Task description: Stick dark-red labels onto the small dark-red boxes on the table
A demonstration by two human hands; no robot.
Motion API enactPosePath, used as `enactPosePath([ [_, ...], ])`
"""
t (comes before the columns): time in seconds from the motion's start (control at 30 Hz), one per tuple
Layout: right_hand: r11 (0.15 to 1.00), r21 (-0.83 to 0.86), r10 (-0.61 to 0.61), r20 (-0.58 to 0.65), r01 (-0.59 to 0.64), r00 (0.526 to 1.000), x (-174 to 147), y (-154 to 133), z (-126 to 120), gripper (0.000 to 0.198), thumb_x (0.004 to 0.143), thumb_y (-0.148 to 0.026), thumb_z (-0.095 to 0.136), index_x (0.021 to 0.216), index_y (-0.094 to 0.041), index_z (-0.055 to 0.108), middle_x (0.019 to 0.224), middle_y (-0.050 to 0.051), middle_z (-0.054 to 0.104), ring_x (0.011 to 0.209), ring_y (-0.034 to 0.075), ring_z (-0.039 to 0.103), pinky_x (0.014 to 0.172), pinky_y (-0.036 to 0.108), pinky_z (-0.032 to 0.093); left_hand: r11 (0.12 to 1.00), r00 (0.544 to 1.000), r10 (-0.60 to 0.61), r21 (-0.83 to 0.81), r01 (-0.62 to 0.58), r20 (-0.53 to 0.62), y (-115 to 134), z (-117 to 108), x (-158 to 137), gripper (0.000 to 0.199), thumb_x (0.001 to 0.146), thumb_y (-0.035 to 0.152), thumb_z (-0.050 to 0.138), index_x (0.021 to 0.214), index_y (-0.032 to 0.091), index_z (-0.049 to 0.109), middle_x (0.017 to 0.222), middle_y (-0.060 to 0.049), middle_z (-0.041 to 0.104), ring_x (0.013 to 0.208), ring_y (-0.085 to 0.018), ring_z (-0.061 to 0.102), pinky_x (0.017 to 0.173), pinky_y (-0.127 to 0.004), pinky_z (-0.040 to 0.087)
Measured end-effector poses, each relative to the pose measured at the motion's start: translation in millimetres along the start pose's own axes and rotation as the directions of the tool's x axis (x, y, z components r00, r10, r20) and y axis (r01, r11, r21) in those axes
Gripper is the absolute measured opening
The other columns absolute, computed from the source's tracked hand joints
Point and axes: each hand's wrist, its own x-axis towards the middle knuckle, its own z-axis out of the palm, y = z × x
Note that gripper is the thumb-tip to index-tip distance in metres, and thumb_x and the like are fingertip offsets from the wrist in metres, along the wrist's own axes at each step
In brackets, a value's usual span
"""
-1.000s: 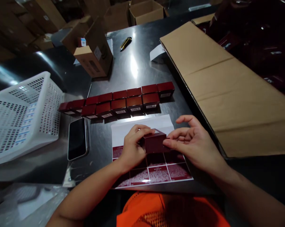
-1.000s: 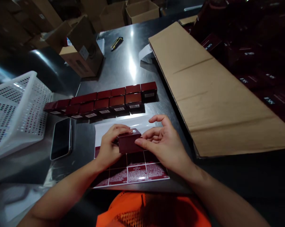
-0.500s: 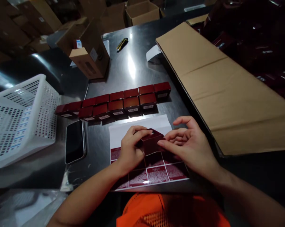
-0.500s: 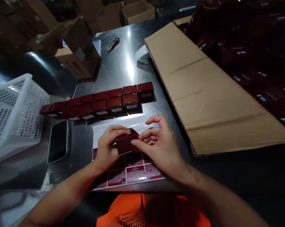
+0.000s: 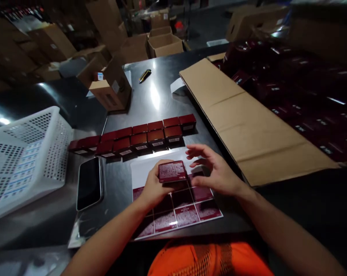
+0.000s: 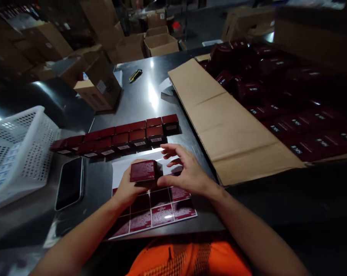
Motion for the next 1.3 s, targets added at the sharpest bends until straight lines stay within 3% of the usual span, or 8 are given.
enactPosePath([
  [0.13, 0.962, -0.212, -0.168, 0.043, 0.174, 0.985, -1, 1, 11, 0.059, 0.059, -0.023, 0.092, 0.112, -0.022, 0.067, 0.109, 0.004, 0.066, 0.099, 0.02, 0.063, 0.082, 0.031, 0.054, 0.998, 0.999, -0.033, -0.062, 0.032, -0.013, -3, -1, 0, 0.06, 0.05, 0.032, 0.091, 0.101, 0.018, 0.062, 0.095, -0.003, 0.07, 0.083, -0.019, 0.065, 0.076, -0.032, 0.055],
  [0.23, 0.905, -0.357, -0.261, -0.033, 0.233, 0.965, 0, -7, 10, 0.042, 0.065, -0.01, 0.082, 0.104, -0.022, 0.07, 0.099, 0.002, 0.069, 0.091, 0.018, 0.065, 0.078, 0.03, 0.053, 0.999, 0.999, 0.047, -0.004, -0.047, -0.027, -12, -2, 3, 0.069, 0.059, 0.031, 0.086, 0.12, 0.022, 0.055, 0.121, -0.007, 0.062, 0.098, -0.021, 0.064, 0.083, -0.034, 0.055],
  [0.33, 0.836, -0.535, -0.205, -0.094, 0.124, 0.974, 11, -17, -10, 0.046, 0.068, -0.008, 0.078, 0.111, -0.022, 0.07, 0.103, 0.004, 0.067, 0.093, 0.019, 0.065, 0.077, 0.03, 0.055, 0.947, 0.977, 0.214, 0.248, -0.203, -0.02, -20, -6, 7, 0.061, 0.074, 0.026, 0.074, 0.13, 0.026, 0.05, 0.126, -0.008, 0.056, 0.104, -0.021, 0.061, 0.085, -0.036, 0.055],
  [0.43, 0.714, -0.696, -0.069, -0.174, -0.073, 0.982, 31, -18, -37, 0.044, 0.07, -0.006, 0.076, 0.111, -0.019, 0.07, 0.101, 0.006, 0.066, 0.093, 0.021, 0.065, 0.082, 0.033, 0.057, 0.77, 0.94, 0.315, 0.544, -0.334, 0.132, -22, -8, 5, 0.035, 0.084, 0.024, 0.064, 0.119, 0.024, 0.059, 0.114, -0.008, 0.06, 0.106, -0.023, 0.059, 0.091, -0.041, 0.053],
  [0.63, 0.623, -0.763, -0.059, -0.264, -0.171, 0.963, 70, 10, -51, 0.046, 0.062, -0.01, 0.084, 0.105, -0.014, 0.068, 0.105, 0.008, 0.053, 0.087, 0.02, 0.063, 0.088, 0.039, 0.057, 0.505, 0.921, 0.129, 0.776, -0.379, 0.367, -15, -2, -5, 0.032, 0.083, 0.029, 0.07, 0.113, 0.02, 0.065, 0.121, -0.011, 0.06, 0.116, -0.031, 0.052, 0.099, -0.051, 0.048],
  [0.97, 0.557, -0.825, -0.205, -0.251, -0.098, 0.946, 75, 19, -31, 0.038, 0.077, -0.014, 0.07, 0.109, -0.016, 0.051, 0.109, 0.014, 0.055, 0.1, 0.03, 0.057, 0.093, 0.05, 0.051, 0.466, 0.907, 0.032, 0.796, -0.386, 0.421, -10, 1, -1, 0.036, 0.087, 0.04, 0.068, 0.117, 0.019, 0.065, 0.124, -0.011, 0.06, 0.118, -0.031, 0.052, 0.099, -0.047, 0.047],
  [1.17, 0.538, -0.828, -0.14, 0.097, 0.158, 0.985, 9, -6, -14, 0.025, 0.089, -0.018, 0.064, 0.113, -0.02, 0.058, 0.112, 0.011, 0.06, 0.109, 0.027, 0.057, 0.097, 0.044, 0.05, 0.39, 0.94, -0.067, 0.876, -0.284, 0.335, 16, -39, 11, 0.045, 0.084, 0.041, 0.072, 0.121, 0.018, 0.065, 0.129, -0.012, 0.061, 0.116, -0.031, 0.056, 0.099, -0.046, 0.047],
  [1.3, 0.606, -0.772, 0.06, 0.281, 0.188, 0.958, -29, 6, -15, 0.049, 0.084, -0.035, 0.076, 0.127, -0.019, 0.059, 0.13, 0.013, 0.06, 0.126, 0.029, 0.053, 0.107, 0.047, 0.046, 0.325, 0.914, -0.172, 0.897, -0.299, 0.367, 26, -58, 10, 0.048, 0.067, 0.04, 0.086, 0.109, 0.025, 0.07, 0.119, -0.009, 0.067, 0.112, -0.034, 0.059, 0.093, -0.047, 0.05],
])
